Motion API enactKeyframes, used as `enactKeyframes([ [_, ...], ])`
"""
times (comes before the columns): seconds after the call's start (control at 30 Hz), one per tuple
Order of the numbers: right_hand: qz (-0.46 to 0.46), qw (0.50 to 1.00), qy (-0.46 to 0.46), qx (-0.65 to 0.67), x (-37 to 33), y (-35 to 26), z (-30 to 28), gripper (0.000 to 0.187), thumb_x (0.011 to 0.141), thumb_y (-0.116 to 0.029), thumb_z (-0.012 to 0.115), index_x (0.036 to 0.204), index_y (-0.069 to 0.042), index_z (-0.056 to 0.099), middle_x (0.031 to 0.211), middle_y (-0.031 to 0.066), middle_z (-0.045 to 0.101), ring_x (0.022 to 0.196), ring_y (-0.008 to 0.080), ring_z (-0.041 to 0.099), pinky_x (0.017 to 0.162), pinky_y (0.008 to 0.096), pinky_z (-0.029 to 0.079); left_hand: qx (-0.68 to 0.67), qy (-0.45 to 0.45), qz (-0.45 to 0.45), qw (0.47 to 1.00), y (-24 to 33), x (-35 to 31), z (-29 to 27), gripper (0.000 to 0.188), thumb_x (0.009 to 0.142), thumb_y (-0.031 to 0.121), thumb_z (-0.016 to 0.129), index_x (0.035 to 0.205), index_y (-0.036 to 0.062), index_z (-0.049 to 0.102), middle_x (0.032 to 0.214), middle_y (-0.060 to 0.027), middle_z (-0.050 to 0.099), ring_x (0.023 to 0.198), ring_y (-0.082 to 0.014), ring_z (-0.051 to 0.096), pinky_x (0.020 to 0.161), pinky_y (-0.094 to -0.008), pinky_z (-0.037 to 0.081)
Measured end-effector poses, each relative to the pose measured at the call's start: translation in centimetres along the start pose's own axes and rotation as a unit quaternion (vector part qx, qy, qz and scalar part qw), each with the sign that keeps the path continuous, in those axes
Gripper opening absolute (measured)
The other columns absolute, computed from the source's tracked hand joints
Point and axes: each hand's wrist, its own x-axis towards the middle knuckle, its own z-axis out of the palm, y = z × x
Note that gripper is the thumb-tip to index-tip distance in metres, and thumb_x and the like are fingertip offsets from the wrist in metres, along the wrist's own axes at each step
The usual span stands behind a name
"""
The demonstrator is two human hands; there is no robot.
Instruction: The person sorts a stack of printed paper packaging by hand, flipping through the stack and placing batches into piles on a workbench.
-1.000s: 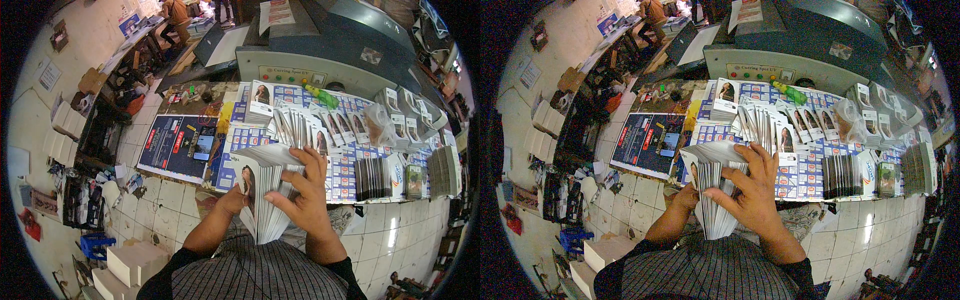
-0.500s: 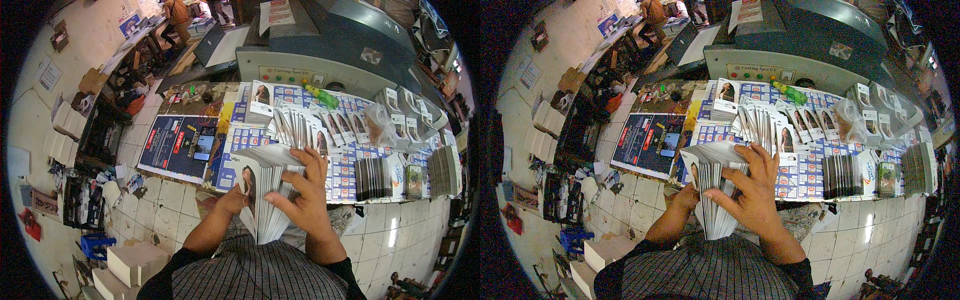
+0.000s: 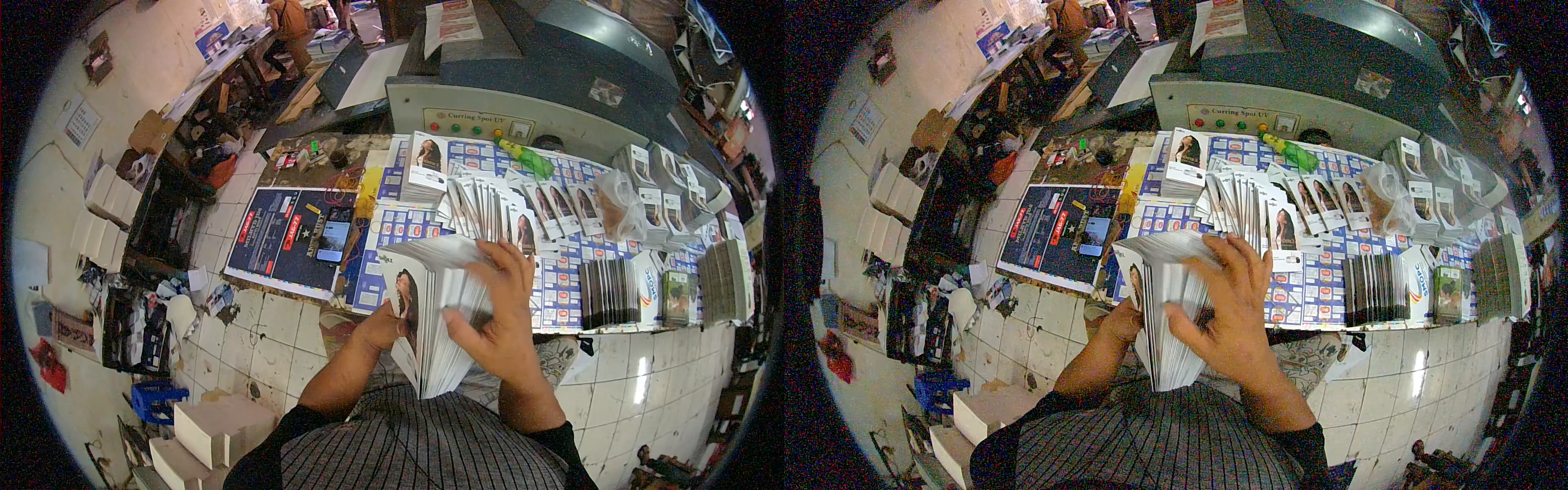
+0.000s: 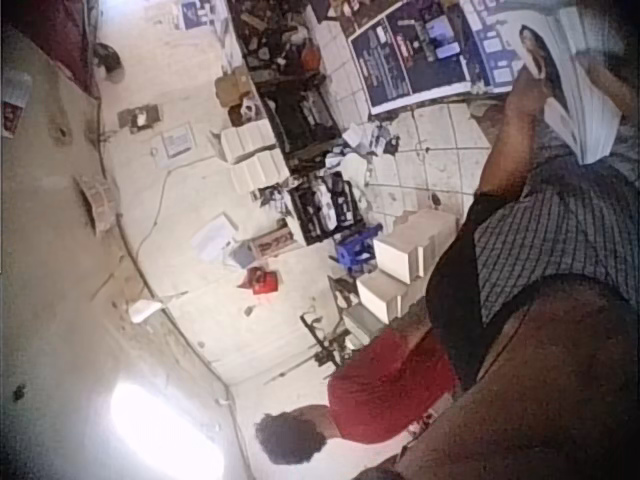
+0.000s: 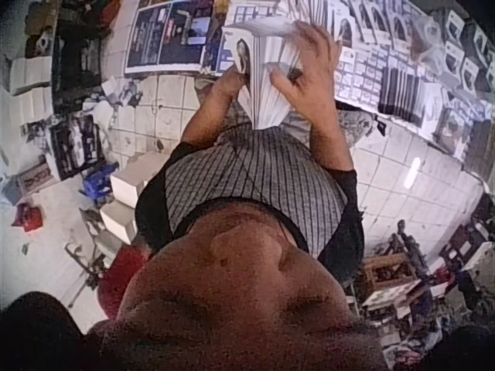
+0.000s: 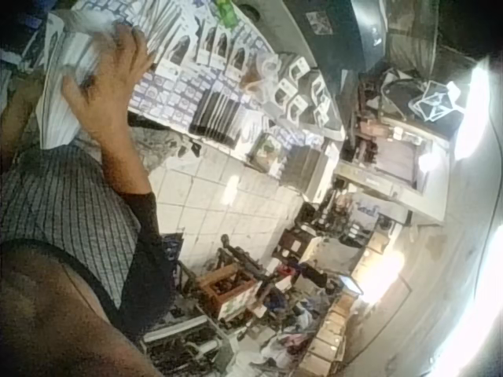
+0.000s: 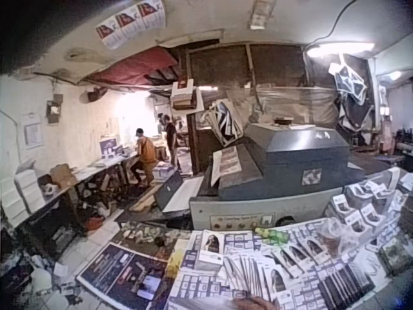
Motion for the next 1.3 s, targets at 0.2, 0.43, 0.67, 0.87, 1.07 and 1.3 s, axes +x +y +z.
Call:
enactKeyframes([
  [0.2, -0.014, 1.000, 0.015, 0.001, 0.2, 0.9, 0.7, 0.076, 0.070, -0.016, 0.073, 0.137, -0.003, 0.040, 0.139, 0.0222, 0.040, 0.129, 0.0383, 0.037, 0.109, 0.0500, 0.027, -0.022, 0.023, 0.002, 0.999, 0.4, -0.2, 0.3, 0.072, 0.086, 0.033, 0.067, 0.146, 0.0084, 0.036, 0.143, -0.0091, 0.046, 0.132, -0.0223, 0.044, 0.114, -0.0390, 0.031],
  [0.43, -0.025, 1.000, -0.005, -0.015, 0.0, 0.9, 0.7, 0.064, 0.076, -0.032, 0.071, 0.135, -0.014, 0.053, 0.142, 0.0189, 0.041, 0.135, 0.0405, 0.031, 0.111, 0.0650, 0.007, -0.060, 0.040, 0.016, 0.997, 1.3, -0.2, 1.1, 0.070, 0.085, 0.026, 0.067, 0.145, 0.0074, 0.037, 0.141, -0.0080, 0.048, 0.130, -0.0210, 0.045, 0.112, -0.0382, 0.033],
  [0.67, -0.025, 0.999, -0.004, -0.026, -0.1, 0.6, 0.7, 0.058, 0.078, -0.031, 0.069, 0.133, -0.021, 0.057, 0.143, 0.0176, 0.040, 0.135, 0.0421, 0.030, 0.111, 0.0643, 0.006, -0.089, 0.058, 0.024, 0.994, 1.9, 0.0, 1.5, 0.068, 0.084, 0.020, 0.066, 0.144, 0.0064, 0.038, 0.139, -0.0069, 0.049, 0.128, -0.0198, 0.047, 0.110, -0.0374, 0.035],
  [0.87, -0.020, 0.999, -0.012, -0.048, -0.1, 0.8, 0.6, 0.051, 0.078, -0.029, 0.068, 0.128, -0.025, 0.062, 0.144, 0.0168, 0.040, 0.135, 0.0419, 0.029, 0.112, 0.0640, 0.005, -0.109, 0.070, 0.031, 0.991, 2.2, 0.3, 1.7, 0.067, 0.083, 0.015, 0.065, 0.144, 0.0055, 0.039, 0.137, -0.0060, 0.050, 0.126, -0.0188, 0.048, 0.108, -0.0367, 0.036],
  [1.07, -0.040, 0.997, -0.007, -0.064, -0.2, 1.5, 1.2, 0.039, 0.073, -0.025, 0.067, 0.111, -0.023, 0.072, 0.142, 0.0153, 0.043, 0.134, 0.0413, 0.030, 0.112, 0.0636, 0.005, -0.134, 0.091, 0.048, 0.986, 1.9, 0.2, 1.7, 0.066, 0.082, 0.010, 0.064, 0.143, 0.0046, 0.040, 0.135, -0.0050, 0.051, 0.124, -0.0177, 0.049, 0.106, -0.0360, 0.038],
  [1.3, 0.011, 0.996, 0.040, 0.075, -1.2, 6.9, 5.2, 0.017, 0.073, -0.015, 0.063, 0.088, -0.007, 0.067, 0.139, 0.0157, 0.047, 0.134, 0.0419, 0.032, 0.112, 0.0545, 0.018, -0.158, 0.147, -0.010, 0.976, 1.1, 0.0, 2.0, 0.051, 0.089, 0.020, 0.070, 0.133, 0.0017, 0.049, 0.130, -0.0052, 0.054, 0.118, -0.0156, 0.051, 0.100, -0.0343, 0.042],
])
